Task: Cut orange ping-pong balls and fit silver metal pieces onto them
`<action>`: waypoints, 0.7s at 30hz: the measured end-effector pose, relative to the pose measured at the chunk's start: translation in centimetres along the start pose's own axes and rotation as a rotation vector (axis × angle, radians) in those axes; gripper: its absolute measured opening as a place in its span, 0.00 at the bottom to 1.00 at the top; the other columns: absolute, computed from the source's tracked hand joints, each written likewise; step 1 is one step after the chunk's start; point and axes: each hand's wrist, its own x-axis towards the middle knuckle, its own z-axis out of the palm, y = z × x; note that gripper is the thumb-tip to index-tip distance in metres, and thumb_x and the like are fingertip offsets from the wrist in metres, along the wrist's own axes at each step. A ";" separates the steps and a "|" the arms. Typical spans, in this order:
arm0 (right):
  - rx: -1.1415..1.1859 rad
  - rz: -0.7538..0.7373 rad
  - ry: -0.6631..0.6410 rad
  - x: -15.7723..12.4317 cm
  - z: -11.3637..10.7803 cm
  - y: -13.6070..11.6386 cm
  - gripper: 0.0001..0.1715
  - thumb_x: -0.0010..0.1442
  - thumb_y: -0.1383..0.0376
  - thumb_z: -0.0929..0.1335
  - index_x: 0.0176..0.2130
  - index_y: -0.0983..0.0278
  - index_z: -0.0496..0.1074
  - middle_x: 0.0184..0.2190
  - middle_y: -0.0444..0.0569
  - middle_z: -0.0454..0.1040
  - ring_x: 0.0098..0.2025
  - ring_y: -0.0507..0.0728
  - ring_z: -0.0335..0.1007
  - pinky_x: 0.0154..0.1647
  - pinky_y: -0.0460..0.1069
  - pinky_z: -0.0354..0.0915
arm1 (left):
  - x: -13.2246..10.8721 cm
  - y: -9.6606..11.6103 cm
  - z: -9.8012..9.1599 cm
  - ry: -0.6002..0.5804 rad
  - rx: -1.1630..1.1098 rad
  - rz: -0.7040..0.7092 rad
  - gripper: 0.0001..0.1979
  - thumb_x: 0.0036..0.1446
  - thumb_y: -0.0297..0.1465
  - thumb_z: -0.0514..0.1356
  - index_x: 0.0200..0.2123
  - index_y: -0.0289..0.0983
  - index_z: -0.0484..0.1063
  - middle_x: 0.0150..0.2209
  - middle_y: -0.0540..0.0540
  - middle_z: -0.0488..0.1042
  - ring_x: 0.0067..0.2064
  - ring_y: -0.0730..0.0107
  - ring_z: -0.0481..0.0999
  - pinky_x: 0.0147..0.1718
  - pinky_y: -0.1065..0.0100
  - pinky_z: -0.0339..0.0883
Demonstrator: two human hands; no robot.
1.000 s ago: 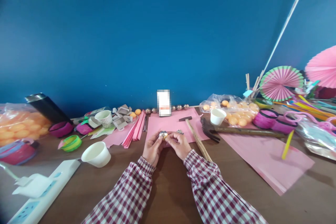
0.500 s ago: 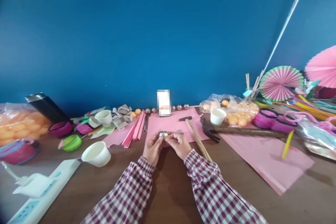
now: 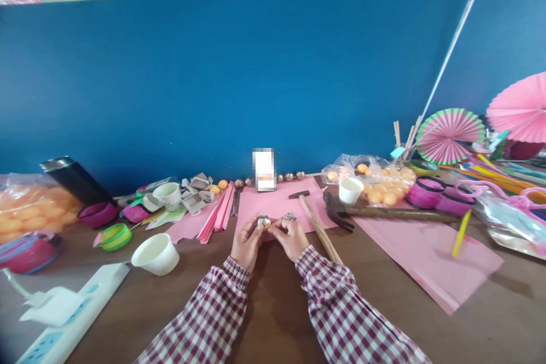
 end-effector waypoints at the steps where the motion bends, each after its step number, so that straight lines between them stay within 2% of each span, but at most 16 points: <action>1: -0.006 0.003 -0.001 0.0 0.0 0.0 0.15 0.49 0.56 0.66 0.27 0.65 0.73 0.26 0.47 0.73 0.33 0.55 0.68 0.38 0.50 0.63 | 0.0 0.0 0.0 0.000 0.008 0.004 0.21 0.42 0.32 0.62 0.43 0.35 0.69 0.41 0.42 0.73 0.47 0.61 0.68 0.49 0.60 0.59; 6: -0.030 -0.013 0.020 0.0 0.0 0.2 0.14 0.48 0.56 0.66 0.27 0.65 0.72 0.27 0.47 0.73 0.31 0.54 0.67 0.37 0.50 0.63 | 0.1 -0.1 -0.1 0.001 0.045 0.026 0.20 0.42 0.32 0.62 0.43 0.35 0.70 0.41 0.42 0.74 0.48 0.60 0.68 0.49 0.59 0.58; 13: 0.135 0.000 0.014 0.0 0.1 0.4 0.16 0.48 0.57 0.67 0.33 0.66 0.71 0.30 0.48 0.74 0.32 0.54 0.69 0.38 0.51 0.64 | 0.0 -0.1 -0.3 -0.012 0.101 0.040 0.22 0.43 0.33 0.61 0.45 0.36 0.68 0.42 0.42 0.73 0.47 0.60 0.69 0.48 0.58 0.60; 21: 0.006 -0.034 0.071 0.0 0.1 0.1 0.12 0.48 0.59 0.66 0.28 0.66 0.71 0.29 0.49 0.74 0.34 0.55 0.69 0.39 0.51 0.64 | -0.1 0.1 0.0 -0.001 0.069 0.024 0.22 0.43 0.33 0.62 0.44 0.35 0.69 0.41 0.42 0.73 0.46 0.61 0.69 0.47 0.59 0.61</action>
